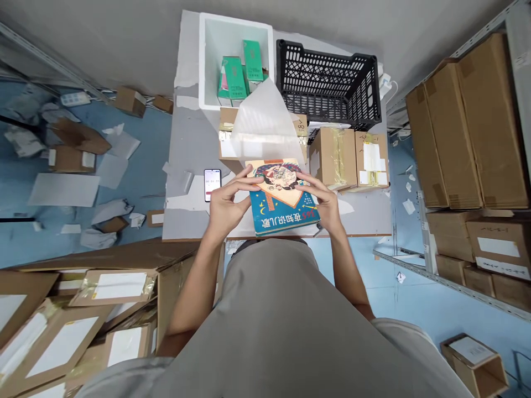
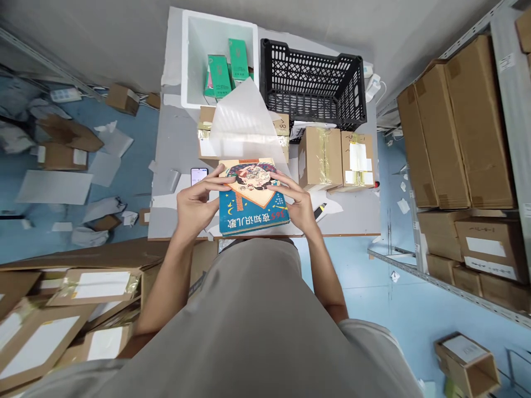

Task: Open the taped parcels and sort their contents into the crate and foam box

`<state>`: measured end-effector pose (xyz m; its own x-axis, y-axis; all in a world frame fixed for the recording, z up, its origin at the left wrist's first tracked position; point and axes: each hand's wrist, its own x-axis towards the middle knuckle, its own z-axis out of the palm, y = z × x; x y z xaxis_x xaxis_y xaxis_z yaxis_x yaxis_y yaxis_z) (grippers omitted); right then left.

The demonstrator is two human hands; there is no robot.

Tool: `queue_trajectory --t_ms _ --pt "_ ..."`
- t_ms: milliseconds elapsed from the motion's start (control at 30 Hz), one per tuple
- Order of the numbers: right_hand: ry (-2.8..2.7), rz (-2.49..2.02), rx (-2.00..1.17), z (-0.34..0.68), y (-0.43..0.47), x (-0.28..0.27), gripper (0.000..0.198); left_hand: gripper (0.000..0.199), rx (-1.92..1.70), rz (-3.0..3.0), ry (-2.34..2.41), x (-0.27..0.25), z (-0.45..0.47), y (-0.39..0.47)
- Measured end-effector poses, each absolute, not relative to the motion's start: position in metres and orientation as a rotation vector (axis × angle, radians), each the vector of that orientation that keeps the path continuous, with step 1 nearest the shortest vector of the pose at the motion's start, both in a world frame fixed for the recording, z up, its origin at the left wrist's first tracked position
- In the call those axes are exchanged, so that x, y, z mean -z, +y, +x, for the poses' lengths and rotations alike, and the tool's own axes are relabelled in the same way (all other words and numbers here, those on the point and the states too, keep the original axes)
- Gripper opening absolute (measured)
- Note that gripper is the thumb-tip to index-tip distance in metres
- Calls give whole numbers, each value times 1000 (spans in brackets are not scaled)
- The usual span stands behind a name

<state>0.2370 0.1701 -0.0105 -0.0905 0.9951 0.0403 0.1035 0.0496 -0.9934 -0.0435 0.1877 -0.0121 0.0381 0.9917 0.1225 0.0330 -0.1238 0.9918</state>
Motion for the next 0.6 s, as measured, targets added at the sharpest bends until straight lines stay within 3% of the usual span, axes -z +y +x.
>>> queue_trajectory --t_ms 233,333,500,600 --pt "-1304 -1202 -1172 228 158 27 40 41 -1288 1337 1181 13 -45 186" --pt "-1253 -1235 -1180 230 157 30 50 51 -1232 1274 1216 10 -50 186" --pt "-1219 -1401 -1101 233 157 29 78 95 -1075 1176 1226 15 -63 185" --pt "-1190 -1388 -1133 228 159 19 76 85 -1047 1106 1203 19 -62 185"
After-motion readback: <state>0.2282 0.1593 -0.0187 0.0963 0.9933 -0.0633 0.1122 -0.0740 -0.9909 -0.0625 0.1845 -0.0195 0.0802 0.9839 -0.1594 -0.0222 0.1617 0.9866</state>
